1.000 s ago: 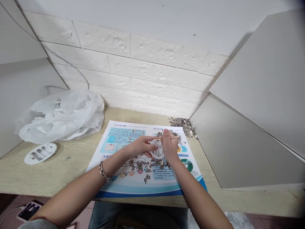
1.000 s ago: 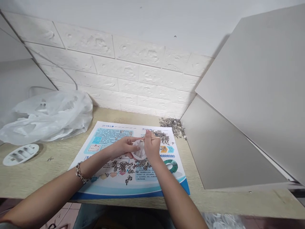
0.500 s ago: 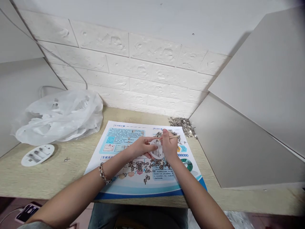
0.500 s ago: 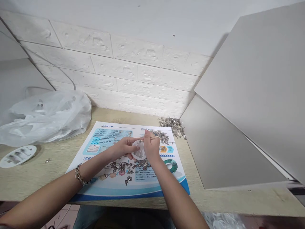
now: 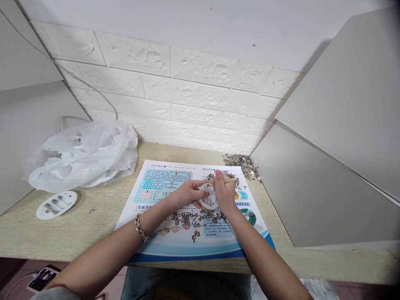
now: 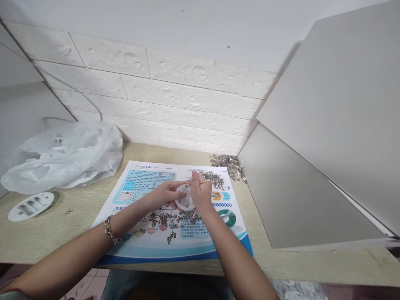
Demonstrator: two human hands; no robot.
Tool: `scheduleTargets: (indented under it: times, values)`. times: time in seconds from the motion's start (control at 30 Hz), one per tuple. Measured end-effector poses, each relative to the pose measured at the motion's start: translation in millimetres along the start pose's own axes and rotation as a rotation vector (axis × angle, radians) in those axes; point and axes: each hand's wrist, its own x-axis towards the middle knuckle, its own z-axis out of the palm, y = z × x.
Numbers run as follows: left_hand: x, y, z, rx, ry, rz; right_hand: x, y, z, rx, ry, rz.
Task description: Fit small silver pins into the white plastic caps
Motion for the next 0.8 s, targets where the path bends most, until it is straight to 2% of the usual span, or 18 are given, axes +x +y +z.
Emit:
scheduleTargets:
  times: [0.3,0.57,0.8]
  values:
    - [-0.9,1.6,0.3,-0.021,0.005,-0.014,-0.2,-0.5,-0.9,-0.021,-0.001,-0.015]
    - [-1.5,1.5,4.9,-0.033,0.081,-0.026,0.9,-0.5,-0.1,-0.008,-0.035,-0.030]
    - [-2.2,3.1,3.9,-0.027,0.070,-0.024,0.5,-2.5,0.3,-0.026,-0.033,-0.035]
